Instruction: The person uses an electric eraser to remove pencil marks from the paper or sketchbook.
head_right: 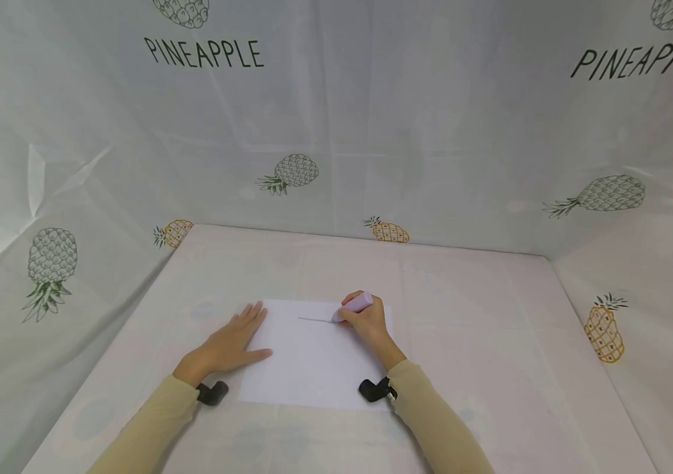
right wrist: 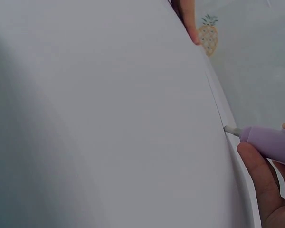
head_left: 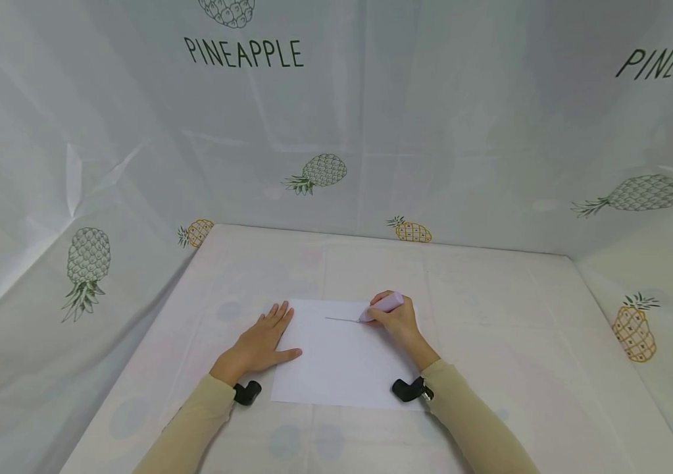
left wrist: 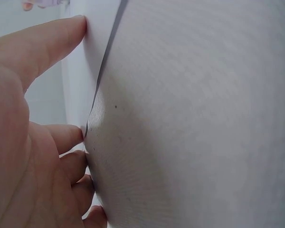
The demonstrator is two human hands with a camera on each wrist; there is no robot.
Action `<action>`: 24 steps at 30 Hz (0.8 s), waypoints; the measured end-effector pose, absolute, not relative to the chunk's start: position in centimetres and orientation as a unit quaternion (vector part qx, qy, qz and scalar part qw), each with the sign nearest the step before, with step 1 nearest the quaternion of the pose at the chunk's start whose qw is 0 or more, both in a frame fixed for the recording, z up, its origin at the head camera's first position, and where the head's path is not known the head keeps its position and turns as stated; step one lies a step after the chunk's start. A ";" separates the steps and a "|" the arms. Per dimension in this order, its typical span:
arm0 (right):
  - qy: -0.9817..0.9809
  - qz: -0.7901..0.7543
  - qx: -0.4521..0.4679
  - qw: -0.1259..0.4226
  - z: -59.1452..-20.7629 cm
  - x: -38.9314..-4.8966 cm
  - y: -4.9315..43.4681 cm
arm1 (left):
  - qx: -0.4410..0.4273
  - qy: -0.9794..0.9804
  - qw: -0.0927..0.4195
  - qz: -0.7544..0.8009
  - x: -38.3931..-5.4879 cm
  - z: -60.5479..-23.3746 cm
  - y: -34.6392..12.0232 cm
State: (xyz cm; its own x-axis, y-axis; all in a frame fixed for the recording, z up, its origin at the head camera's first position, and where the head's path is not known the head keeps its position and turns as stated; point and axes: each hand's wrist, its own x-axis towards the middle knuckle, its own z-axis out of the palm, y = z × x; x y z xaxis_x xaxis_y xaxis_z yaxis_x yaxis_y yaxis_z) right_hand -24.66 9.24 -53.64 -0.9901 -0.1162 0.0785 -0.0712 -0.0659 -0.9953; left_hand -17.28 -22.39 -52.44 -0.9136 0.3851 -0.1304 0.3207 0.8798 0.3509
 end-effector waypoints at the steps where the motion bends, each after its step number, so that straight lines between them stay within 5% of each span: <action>1: 0.684 -0.726 -0.070 0.013 -53.7 -24.7 9.2 | 0.182 0.965 0.100 0.162 -17.3 -52.5 -22.4; 24: 0.684 -0.728 -0.018 0.042 -53.7 -24.8 9.1 | 0.179 0.966 0.097 0.160 -17.3 -52.5 -22.4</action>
State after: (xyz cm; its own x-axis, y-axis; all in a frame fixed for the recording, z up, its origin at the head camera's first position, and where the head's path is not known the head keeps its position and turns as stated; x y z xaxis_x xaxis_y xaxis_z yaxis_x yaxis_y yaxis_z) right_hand -24.77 9.12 -53.67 -0.9957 -0.0868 -0.0315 0.0368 -0.0606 -0.9975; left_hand -17.26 -22.36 -52.45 -0.9174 0.3761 -0.1303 0.3142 0.8852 0.3430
